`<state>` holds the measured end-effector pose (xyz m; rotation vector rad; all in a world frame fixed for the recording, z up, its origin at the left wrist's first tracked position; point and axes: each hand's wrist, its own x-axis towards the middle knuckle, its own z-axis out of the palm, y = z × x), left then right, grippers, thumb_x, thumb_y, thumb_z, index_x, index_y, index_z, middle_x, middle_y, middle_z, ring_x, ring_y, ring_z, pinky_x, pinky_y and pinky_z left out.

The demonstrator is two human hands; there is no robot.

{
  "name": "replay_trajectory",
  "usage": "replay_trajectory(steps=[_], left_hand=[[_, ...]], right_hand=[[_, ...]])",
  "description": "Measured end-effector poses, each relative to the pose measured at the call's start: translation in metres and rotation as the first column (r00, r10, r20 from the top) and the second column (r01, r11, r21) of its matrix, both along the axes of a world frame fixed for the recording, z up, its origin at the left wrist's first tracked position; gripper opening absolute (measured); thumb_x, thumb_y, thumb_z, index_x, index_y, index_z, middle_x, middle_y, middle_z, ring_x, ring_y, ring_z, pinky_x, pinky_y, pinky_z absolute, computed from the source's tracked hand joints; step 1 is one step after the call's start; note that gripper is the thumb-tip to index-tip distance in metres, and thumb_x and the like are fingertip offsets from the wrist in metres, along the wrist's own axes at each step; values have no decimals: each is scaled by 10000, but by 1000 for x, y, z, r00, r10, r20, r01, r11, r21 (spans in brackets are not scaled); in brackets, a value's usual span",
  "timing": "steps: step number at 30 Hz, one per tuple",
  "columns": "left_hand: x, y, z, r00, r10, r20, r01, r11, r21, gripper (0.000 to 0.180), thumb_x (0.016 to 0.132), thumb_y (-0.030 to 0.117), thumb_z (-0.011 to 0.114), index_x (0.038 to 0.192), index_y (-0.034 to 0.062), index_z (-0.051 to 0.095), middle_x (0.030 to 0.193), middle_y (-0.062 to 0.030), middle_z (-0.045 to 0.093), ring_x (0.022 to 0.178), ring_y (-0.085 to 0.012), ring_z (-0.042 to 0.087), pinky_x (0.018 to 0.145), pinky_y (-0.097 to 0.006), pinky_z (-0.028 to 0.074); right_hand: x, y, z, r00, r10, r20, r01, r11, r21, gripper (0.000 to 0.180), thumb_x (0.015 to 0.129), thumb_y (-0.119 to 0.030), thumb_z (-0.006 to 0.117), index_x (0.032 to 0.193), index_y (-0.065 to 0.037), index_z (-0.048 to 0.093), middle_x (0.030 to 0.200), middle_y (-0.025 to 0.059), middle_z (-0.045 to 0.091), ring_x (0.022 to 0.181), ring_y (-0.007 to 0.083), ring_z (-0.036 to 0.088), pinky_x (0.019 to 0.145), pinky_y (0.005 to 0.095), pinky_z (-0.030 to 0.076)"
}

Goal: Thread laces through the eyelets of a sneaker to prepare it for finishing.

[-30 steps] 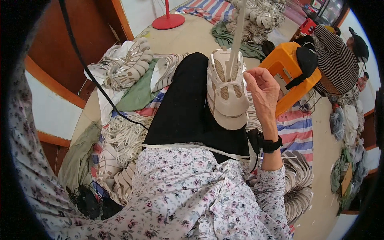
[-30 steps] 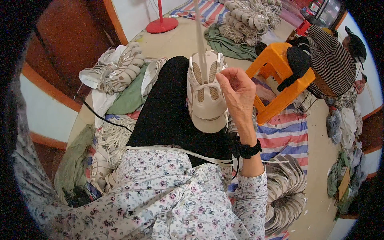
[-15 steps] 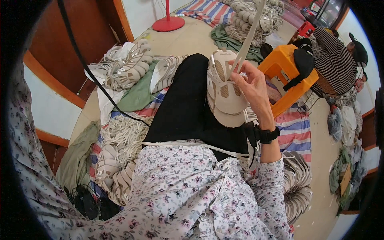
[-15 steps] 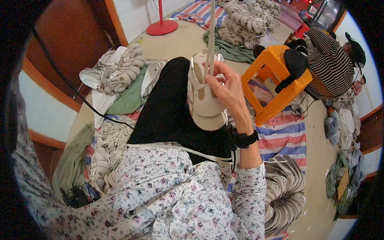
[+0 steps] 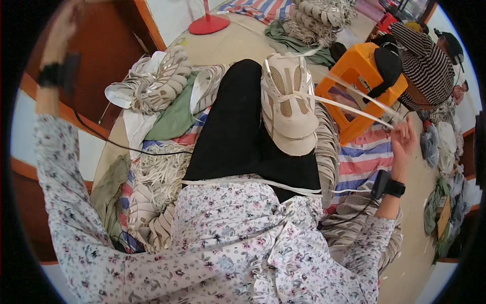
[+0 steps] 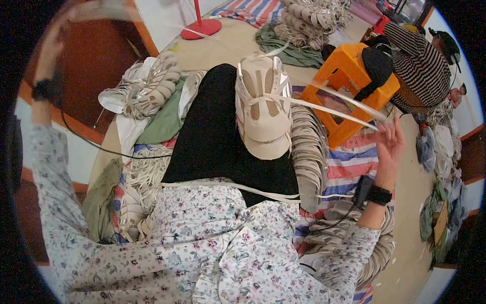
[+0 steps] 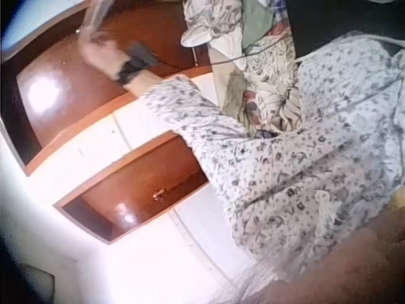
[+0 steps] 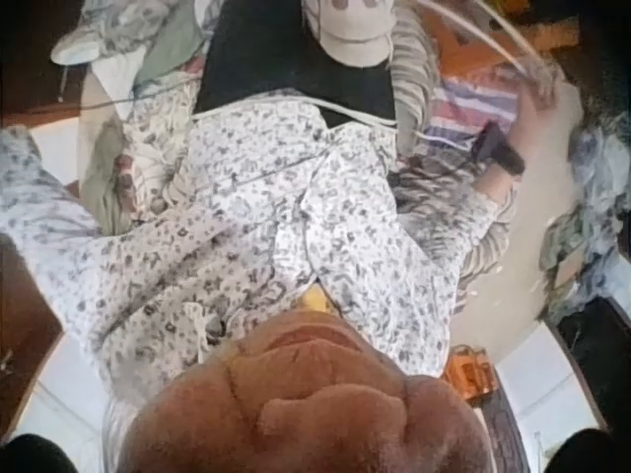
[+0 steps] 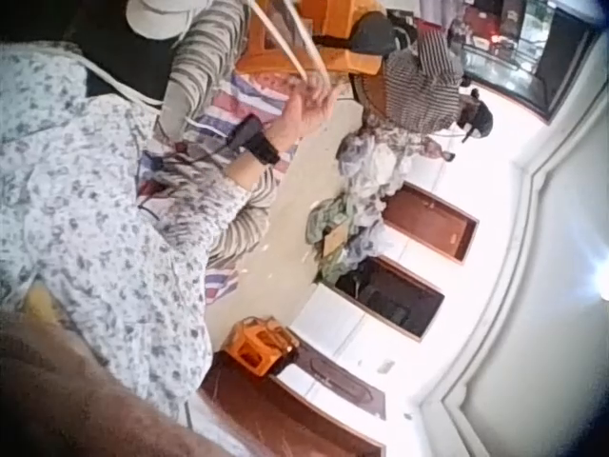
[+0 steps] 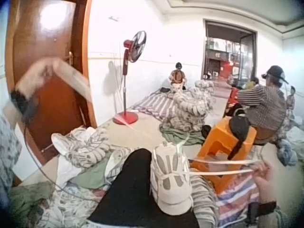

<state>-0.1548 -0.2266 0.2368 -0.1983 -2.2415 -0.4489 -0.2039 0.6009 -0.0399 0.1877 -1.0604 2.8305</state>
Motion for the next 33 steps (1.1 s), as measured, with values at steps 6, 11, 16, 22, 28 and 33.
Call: replay_trajectory(steps=[6,11,16,22,28,33], left_hand=[[-21,59,-197,750,-170,639,-164,889,429,305,902,171,641,1123,-33,688,949,-88,706,671,-116,652,607,-248,518],[-26,255,-261,674,-596,437,371,785,496,352,887,107,665,1216,-3,611,1112,-85,654,726,-164,678,665,-296,551],[-25,329,-260,822,-539,187,520,842,142,292,777,63,720,1030,-7,591,961,-135,665,628,-271,632,616,-283,520],[-12,294,-235,648,-573,502,270,789,552,159,932,143,622,877,5,678,673,-10,603,565,-55,534,492,-239,431],[12,203,-216,812,-356,463,81,854,515,207,974,172,599,942,3,715,701,26,588,566,-29,497,503,-192,381],[28,178,-236,805,-310,506,-11,845,534,226,956,190,608,907,-2,717,629,23,564,539,-40,510,502,-198,384]], right_hand=[[65,116,-121,899,-378,221,70,623,779,242,907,-101,633,1143,-51,608,865,8,613,851,154,612,759,296,528],[56,36,-107,849,-429,308,-158,350,923,244,889,-133,677,1099,-9,654,899,19,650,770,109,606,643,257,509],[31,-128,-35,997,8,-80,70,391,918,216,913,-80,632,1109,9,658,933,32,660,771,89,582,676,221,484],[13,-221,-13,983,124,-133,78,373,925,263,849,-1,636,1111,-17,649,904,69,663,796,103,607,719,242,495],[13,-205,-27,992,124,28,-77,417,905,187,891,-18,618,1071,17,656,905,8,665,804,91,605,741,229,488],[18,-191,-17,977,124,172,-211,633,745,174,961,-141,615,1024,8,680,909,3,676,794,74,591,756,219,472]])
